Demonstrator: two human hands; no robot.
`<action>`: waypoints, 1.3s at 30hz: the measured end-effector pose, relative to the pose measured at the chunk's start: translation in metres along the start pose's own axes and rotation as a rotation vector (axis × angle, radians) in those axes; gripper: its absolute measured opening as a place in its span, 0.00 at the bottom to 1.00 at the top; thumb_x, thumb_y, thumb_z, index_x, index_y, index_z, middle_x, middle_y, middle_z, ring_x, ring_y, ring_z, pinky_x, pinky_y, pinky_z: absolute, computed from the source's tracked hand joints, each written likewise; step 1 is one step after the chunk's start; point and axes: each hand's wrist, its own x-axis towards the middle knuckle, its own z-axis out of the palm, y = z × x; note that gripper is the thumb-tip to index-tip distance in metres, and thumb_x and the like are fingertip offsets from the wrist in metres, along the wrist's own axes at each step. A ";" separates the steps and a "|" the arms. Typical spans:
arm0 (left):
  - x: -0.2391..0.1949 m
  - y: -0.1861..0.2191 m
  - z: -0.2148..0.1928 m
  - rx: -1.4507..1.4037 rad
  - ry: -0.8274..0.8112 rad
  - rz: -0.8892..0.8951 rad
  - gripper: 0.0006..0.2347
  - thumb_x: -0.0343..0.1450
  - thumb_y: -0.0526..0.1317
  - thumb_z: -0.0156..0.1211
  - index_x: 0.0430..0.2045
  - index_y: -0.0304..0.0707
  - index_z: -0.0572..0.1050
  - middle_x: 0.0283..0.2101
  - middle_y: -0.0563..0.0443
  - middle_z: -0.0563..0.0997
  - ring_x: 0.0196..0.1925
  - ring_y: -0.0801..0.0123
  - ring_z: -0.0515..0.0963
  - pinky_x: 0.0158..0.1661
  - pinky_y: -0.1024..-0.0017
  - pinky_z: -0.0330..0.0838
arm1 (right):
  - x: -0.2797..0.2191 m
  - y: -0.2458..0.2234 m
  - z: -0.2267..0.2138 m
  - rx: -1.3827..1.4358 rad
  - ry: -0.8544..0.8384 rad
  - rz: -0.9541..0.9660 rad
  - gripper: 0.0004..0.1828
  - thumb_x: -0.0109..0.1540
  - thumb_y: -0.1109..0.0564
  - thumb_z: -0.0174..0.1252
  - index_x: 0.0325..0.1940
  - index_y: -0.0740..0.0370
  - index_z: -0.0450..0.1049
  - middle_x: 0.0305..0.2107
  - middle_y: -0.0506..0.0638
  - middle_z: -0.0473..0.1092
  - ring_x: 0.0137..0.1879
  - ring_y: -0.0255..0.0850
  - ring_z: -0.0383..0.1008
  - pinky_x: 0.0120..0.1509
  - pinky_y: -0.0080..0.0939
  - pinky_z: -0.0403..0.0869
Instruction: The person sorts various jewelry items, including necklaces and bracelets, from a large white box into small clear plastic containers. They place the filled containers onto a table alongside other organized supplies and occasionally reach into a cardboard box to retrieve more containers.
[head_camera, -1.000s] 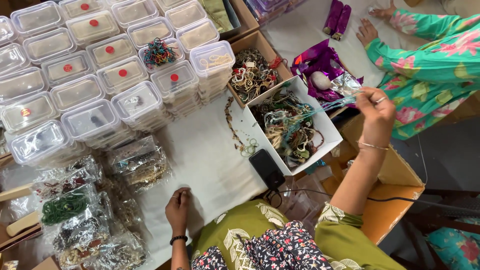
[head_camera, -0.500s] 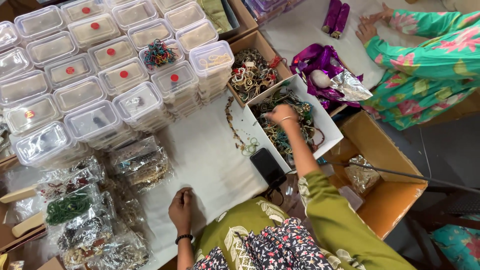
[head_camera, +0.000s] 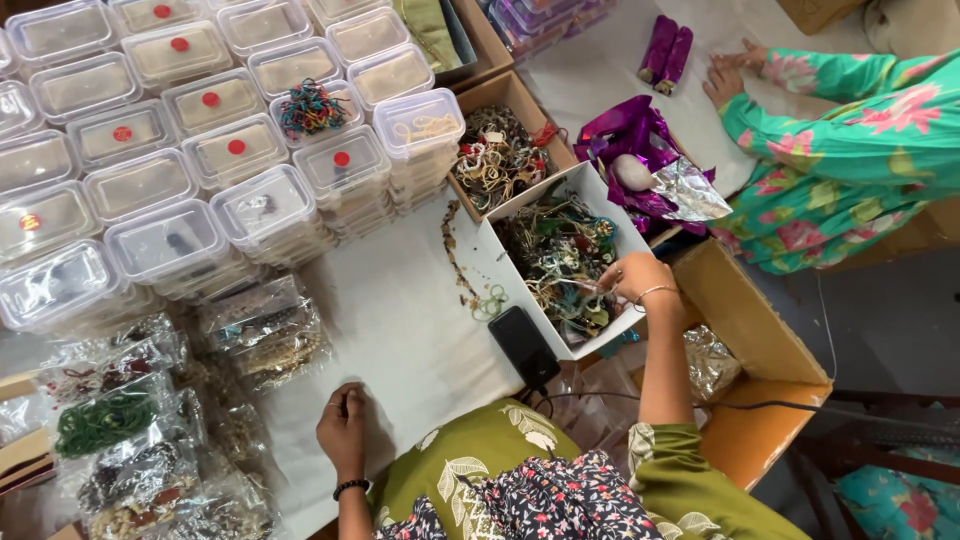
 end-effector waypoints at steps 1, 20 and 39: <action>0.000 0.001 0.000 0.015 0.010 0.008 0.10 0.75 0.40 0.55 0.40 0.41 0.83 0.19 0.51 0.73 0.19 0.74 0.64 0.24 0.72 0.60 | -0.004 0.004 0.003 -0.034 0.013 0.102 0.21 0.53 0.65 0.63 0.44 0.44 0.87 0.34 0.47 0.82 0.37 0.41 0.85 0.45 0.42 0.81; 0.030 -0.048 0.016 -0.156 -0.040 -0.053 0.11 0.76 0.42 0.53 0.42 0.38 0.82 0.26 0.51 0.78 0.26 0.74 0.72 0.30 0.73 0.67 | 0.050 -0.050 0.035 0.182 0.397 -0.066 0.05 0.60 0.54 0.67 0.39 0.52 0.84 0.34 0.53 0.80 0.39 0.44 0.81 0.50 0.45 0.78; 0.083 0.193 0.121 -1.088 -0.665 -0.388 0.22 0.77 0.56 0.46 0.58 0.41 0.72 0.58 0.49 0.79 0.56 0.67 0.74 0.54 0.64 0.67 | -0.133 -0.273 -0.103 1.028 0.211 -0.901 0.05 0.68 0.64 0.61 0.46 0.67 0.73 0.36 0.51 0.77 0.43 0.37 0.81 0.53 0.37 0.80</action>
